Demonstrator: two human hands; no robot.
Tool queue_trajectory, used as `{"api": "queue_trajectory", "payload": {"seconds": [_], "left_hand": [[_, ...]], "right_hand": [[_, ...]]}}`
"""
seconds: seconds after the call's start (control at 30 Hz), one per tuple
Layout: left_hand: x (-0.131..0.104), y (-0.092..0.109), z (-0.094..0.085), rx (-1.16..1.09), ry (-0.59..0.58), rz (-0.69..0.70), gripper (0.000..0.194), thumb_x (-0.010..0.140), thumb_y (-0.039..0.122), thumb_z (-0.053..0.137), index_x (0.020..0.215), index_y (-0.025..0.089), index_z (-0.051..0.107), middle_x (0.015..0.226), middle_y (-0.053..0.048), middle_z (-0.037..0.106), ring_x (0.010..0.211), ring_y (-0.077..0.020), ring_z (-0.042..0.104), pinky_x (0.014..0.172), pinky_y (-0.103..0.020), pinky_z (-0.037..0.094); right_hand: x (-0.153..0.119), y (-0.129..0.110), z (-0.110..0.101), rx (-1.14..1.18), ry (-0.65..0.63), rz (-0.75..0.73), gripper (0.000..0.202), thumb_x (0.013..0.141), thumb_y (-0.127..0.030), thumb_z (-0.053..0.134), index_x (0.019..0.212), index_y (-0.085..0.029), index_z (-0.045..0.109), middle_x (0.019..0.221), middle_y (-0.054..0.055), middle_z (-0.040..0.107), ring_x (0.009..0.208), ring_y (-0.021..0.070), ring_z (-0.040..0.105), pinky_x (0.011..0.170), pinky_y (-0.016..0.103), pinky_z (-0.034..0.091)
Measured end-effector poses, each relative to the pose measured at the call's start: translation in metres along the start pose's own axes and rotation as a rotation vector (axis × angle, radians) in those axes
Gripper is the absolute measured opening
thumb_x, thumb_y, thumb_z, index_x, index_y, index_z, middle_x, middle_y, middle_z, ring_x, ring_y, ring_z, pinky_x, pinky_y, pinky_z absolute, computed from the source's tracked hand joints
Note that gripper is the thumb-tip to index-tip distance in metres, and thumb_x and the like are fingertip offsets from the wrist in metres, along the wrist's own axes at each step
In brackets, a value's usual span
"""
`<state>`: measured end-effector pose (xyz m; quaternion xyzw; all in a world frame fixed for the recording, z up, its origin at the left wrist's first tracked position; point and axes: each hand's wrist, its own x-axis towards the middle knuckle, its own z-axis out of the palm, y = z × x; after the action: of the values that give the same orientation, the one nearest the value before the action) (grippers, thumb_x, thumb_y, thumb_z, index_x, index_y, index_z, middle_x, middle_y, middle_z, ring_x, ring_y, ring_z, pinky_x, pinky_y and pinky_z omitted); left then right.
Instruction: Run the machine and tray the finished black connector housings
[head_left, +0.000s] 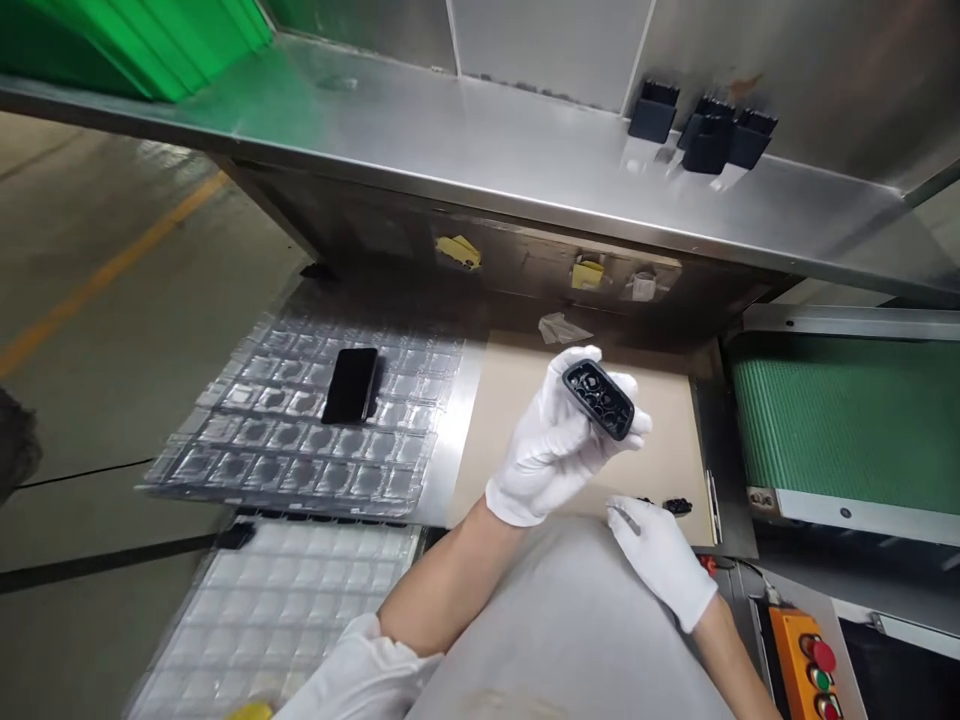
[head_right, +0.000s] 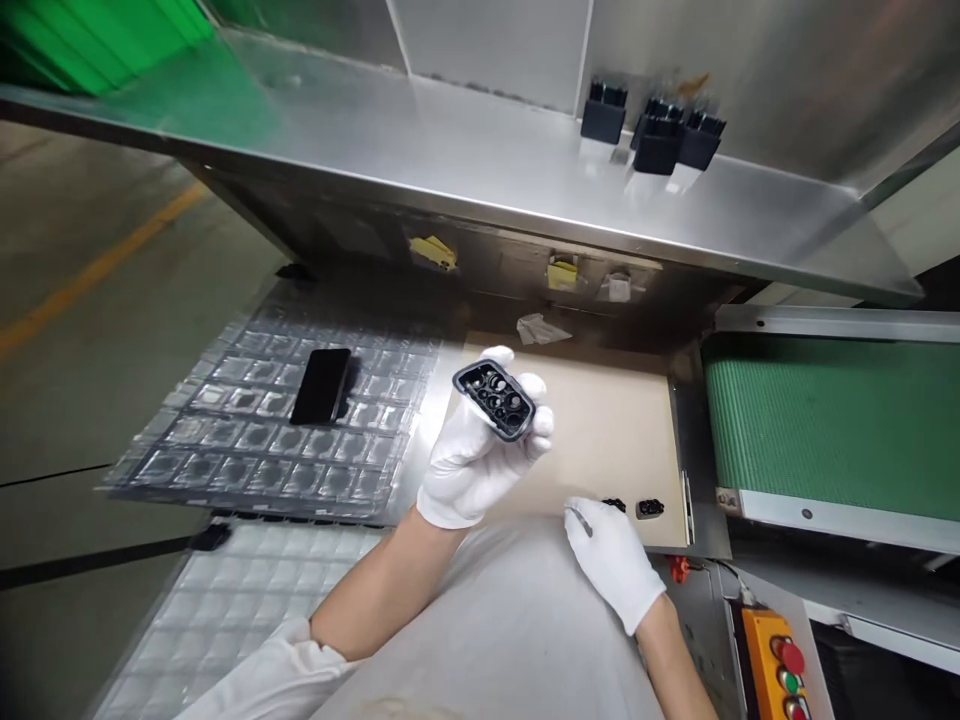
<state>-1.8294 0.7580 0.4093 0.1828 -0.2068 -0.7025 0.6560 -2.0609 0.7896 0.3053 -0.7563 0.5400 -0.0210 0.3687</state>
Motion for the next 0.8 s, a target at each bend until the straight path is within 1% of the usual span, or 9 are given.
{"api": "queue_trajectory", "payload": {"seconds": [0.1,0.17,0.3,0.43,0.53,0.63,0.73,0.8], "left_hand": [[-0.013,-0.001,-0.006,0.006,0.06,0.044,0.065,0.072,0.049,0.096,0.122,0.041,0.056,0.12,0.001,0.068,0.102,-0.0225,0.075,0.093,-0.039,0.063],[-0.019,-0.001,-0.01,-0.008,0.083,0.063,0.063,0.071,0.044,0.097,0.117,0.039,0.055,0.122,0.001,0.068,0.104,-0.0234,0.075,0.094,-0.042,0.063],[-0.025,0.001,-0.015,-0.01,0.115,0.091,0.062,0.067,0.039,0.1,0.108,0.033,0.053,0.12,0.001,0.07,0.103,-0.0245,0.076,0.097,-0.045,0.063],[-0.027,0.002,-0.017,0.047,0.159,0.087,0.061,0.069,0.042,0.099,0.105,0.031,0.052,0.122,-0.001,0.071,0.106,-0.0265,0.076,0.101,-0.048,0.061],[-0.027,0.002,-0.018,0.033,0.157,0.072,0.057,0.072,0.044,0.097,0.108,0.031,0.054,0.124,-0.001,0.07,0.107,-0.026,0.076,0.101,-0.047,0.061],[-0.027,0.0,-0.021,0.005,0.144,0.049,0.052,0.076,0.044,0.094,0.11,0.031,0.057,0.124,-0.002,0.07,0.103,-0.0242,0.076,0.099,-0.045,0.062],[-0.024,-0.001,-0.025,-0.051,0.128,0.012,0.046,0.079,0.043,0.092,0.11,0.028,0.061,0.119,-0.004,0.072,0.096,-0.0217,0.076,0.095,-0.041,0.063],[-0.022,-0.001,-0.028,-0.104,0.095,-0.014,0.043,0.079,0.04,0.092,0.108,0.025,0.064,0.114,-0.005,0.073,0.09,-0.0202,0.076,0.09,-0.038,0.063]], "right_hand": [[0.001,-0.006,0.004,-0.052,-0.047,-0.041,0.042,0.1,-0.035,0.043,0.109,-0.019,0.081,0.118,0.011,0.08,0.109,0.0263,0.076,0.099,0.037,0.058],[0.001,-0.008,0.006,-0.052,-0.078,-0.045,0.042,0.1,-0.036,0.043,0.109,-0.02,0.081,0.117,0.011,0.08,0.109,0.0259,0.076,0.097,0.036,0.058],[0.001,-0.006,0.009,-0.043,-0.092,0.013,0.046,0.1,-0.04,0.042,0.115,-0.018,0.079,0.122,0.012,0.079,0.112,0.0276,0.075,0.101,0.04,0.058],[-0.001,-0.005,0.012,-0.016,-0.095,0.056,0.044,0.101,-0.042,0.043,0.115,-0.02,0.079,0.123,0.011,0.078,0.112,0.0266,0.075,0.101,0.04,0.057],[-0.002,-0.005,0.015,-0.003,-0.114,0.079,0.045,0.102,-0.044,0.042,0.115,-0.022,0.079,0.121,0.009,0.079,0.112,0.0266,0.075,0.099,0.039,0.057],[-0.001,-0.007,0.015,0.001,-0.125,0.092,0.046,0.101,-0.045,0.041,0.114,-0.022,0.079,0.119,0.009,0.08,0.11,0.0274,0.076,0.097,0.039,0.058],[0.001,-0.009,0.014,0.023,-0.133,0.096,0.046,0.101,-0.046,0.041,0.113,-0.022,0.079,0.114,0.008,0.081,0.105,0.0267,0.076,0.093,0.038,0.058],[0.003,-0.01,0.013,0.04,-0.148,0.11,0.046,0.101,-0.046,0.041,0.113,-0.022,0.078,0.113,0.008,0.081,0.104,0.0264,0.076,0.093,0.038,0.058]]}}
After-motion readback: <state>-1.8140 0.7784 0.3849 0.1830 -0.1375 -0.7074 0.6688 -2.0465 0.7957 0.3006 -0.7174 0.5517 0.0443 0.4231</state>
